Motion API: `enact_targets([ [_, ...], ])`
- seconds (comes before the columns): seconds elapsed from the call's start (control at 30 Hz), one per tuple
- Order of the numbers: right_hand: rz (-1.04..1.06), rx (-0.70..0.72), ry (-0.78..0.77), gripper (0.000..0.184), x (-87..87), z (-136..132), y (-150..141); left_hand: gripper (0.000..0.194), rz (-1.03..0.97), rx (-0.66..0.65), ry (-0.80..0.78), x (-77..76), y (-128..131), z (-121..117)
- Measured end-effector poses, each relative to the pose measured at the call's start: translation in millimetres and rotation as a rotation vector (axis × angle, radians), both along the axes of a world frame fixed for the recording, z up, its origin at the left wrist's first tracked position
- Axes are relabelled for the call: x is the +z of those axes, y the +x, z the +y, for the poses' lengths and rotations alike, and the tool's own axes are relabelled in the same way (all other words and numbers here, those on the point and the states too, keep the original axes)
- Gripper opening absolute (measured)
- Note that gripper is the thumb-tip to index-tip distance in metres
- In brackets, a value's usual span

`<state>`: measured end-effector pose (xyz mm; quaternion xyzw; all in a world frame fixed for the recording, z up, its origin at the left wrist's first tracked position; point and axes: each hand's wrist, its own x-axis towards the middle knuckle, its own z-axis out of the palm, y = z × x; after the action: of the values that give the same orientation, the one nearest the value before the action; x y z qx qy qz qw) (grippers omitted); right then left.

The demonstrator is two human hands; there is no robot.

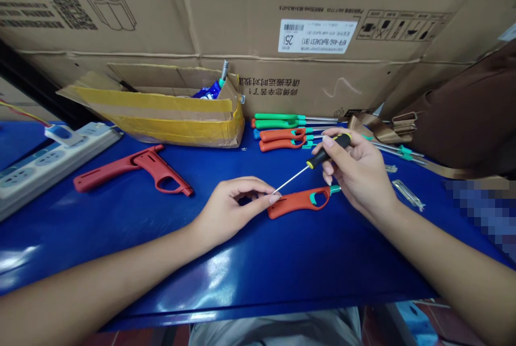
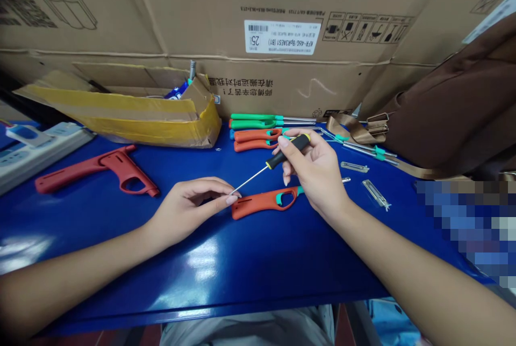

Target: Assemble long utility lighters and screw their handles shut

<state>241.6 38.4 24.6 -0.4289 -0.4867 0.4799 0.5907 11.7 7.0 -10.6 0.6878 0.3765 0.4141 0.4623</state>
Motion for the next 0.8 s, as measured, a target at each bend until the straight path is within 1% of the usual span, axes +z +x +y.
enact_targets([
  [0.13, -0.047, -0.011, 0.028, 0.041, -1.9, 0.4, 1.4, 0.007, 0.042, 0.010, 0.103, 2.0, -0.5, -0.1],
  [0.27, -0.097, 0.006, 0.093, 0.037, -1.6, -1.8, 2.8, 0.003, 0.089, 0.040, 0.204, 1.7, -1.5, -1.3],
  [0.4, -0.186, -0.018, 0.156, 0.033, 3.8, -8.4, 1.3, 0.004, 0.180, 0.046, 0.297, 1.1, -3.0, -3.2],
  [0.5, -0.268, -0.012, 0.260, 0.029, 9.6, -15.0, 0.6, 0.005, 0.244, 0.040, 0.372, 1.5, -3.5, -4.9],
  [0.6, -0.388, 0.091, 0.374, 0.033, 14.7, -22.9, 3.6, 0.007, 0.302, 0.007, 0.452, 2.5, -3.6, -6.8],
  [0.73, -0.549, 0.308, 0.519, 0.054, 20.1, -35.2, 10.8, 0.010, 0.330, -0.043, 0.501, 3.4, -3.7, -8.1],
  [0.8, -0.579, 0.388, 0.543, 0.065, 21.5, -40.4, 12.5, 0.010, 0.326, -0.060, 0.495, 3.0, -3.5, -7.9],
])
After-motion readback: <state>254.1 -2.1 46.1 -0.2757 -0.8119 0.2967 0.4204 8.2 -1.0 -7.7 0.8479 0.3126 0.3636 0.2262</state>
